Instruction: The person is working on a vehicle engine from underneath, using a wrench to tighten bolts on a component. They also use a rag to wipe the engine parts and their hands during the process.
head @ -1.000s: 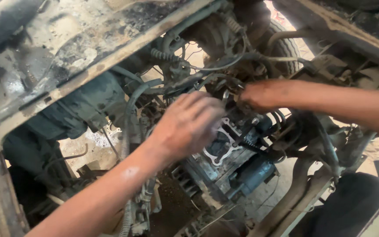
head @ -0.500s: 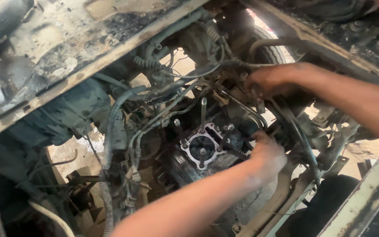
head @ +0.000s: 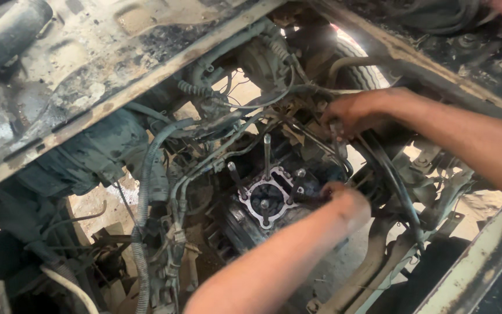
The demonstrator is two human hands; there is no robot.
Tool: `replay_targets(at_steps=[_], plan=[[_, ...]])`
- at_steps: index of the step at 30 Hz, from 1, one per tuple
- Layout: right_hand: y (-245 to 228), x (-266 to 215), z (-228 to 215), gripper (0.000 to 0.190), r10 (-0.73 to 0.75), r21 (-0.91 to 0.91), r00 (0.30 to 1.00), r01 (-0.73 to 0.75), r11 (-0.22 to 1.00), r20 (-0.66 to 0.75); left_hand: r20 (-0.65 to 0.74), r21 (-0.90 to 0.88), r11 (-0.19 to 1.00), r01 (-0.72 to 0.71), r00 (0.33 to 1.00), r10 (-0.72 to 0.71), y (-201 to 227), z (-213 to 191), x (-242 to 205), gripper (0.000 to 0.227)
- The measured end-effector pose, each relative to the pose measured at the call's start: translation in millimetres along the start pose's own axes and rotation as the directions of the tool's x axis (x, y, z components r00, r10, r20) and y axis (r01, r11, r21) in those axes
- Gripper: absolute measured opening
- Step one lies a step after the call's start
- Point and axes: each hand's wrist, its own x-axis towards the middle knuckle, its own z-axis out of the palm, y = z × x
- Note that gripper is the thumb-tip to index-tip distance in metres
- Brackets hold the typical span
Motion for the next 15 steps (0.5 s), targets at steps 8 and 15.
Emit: replay_targets(at_steps=[8, 15], plan=[[-11.9, -6.5, -17.4, 0.039, 0.36, 0.049, 0.92, -0.357, 0.933, -0.154, 0.068, -0.103, 0.968, 0.229, 0.973, -0.223, -116.5, -74.9, -28.3, 0.037], [-11.0, -2.3, -8.7, 0.044, 0.292, 0.008, 0.952, -0.292, 0.956, -0.092, -0.248, -0.643, 0.736, 0.213, 0.851, -0.463, -174.6, -26.3, -82.7, 0.041]])
